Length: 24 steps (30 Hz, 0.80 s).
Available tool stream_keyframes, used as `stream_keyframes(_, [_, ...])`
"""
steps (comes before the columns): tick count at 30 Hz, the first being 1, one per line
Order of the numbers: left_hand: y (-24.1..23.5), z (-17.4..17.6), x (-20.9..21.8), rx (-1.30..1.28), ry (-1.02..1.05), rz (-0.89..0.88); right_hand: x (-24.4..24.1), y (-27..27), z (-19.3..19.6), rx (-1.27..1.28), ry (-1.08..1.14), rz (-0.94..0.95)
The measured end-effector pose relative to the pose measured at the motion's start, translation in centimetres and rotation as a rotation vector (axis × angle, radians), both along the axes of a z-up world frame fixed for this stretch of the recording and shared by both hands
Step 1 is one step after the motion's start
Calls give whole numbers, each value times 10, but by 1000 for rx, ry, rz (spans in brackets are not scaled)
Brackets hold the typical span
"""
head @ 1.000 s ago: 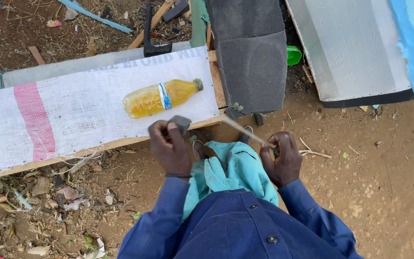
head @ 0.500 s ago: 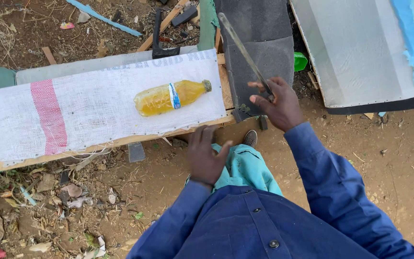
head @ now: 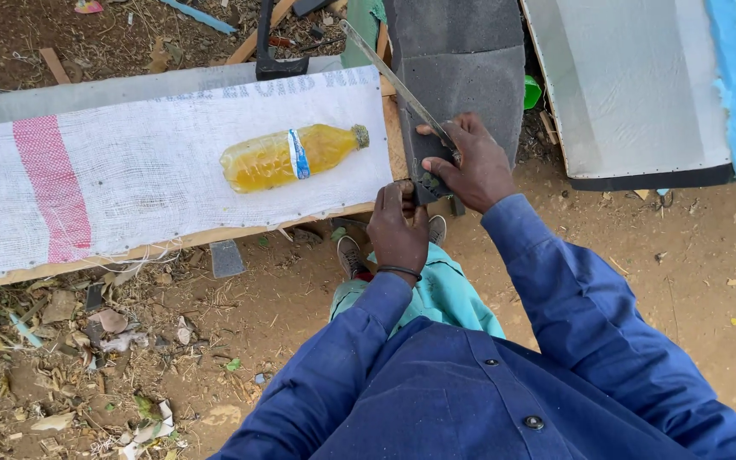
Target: The person uses a knife to cut a piece of black foam material on a wooden workbench. They then pick up a plastic bottle containing a yellow liquid and pour it onto the foam piece and the workbench surface.
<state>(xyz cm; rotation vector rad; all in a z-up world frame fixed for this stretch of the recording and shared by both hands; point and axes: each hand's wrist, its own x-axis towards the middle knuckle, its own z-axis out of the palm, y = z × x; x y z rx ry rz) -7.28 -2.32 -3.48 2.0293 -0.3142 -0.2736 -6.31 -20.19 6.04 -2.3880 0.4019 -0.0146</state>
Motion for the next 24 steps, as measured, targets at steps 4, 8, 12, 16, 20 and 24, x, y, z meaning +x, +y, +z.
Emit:
stream_keyframes(4, [-3, -1, 3, -8, 24, 7, -1, 1, -3, 13, 13, -1])
stream_keyframes(8, [-8, 3, 13, 77, -11, -3, 0, 0, -3, 13, -2, -7])
stream_keyframes(12, [-1, 14, 20, 109, -60, -45, -3, -4, -13, 53, -31, -4])
stream_keyframes(16, [18, 44, 17, 48, -27, -92, -1, -2, -4, 107, -63, -30])
stream_keyframes(20, [18, 37, 16, 69, -61, -98, -4, 1, 1, 124, -58, -31])
stream_keyframes(24, [-6, 8, 15, 94, -129, -85, -3, -4, -14, 106, -97, -24])
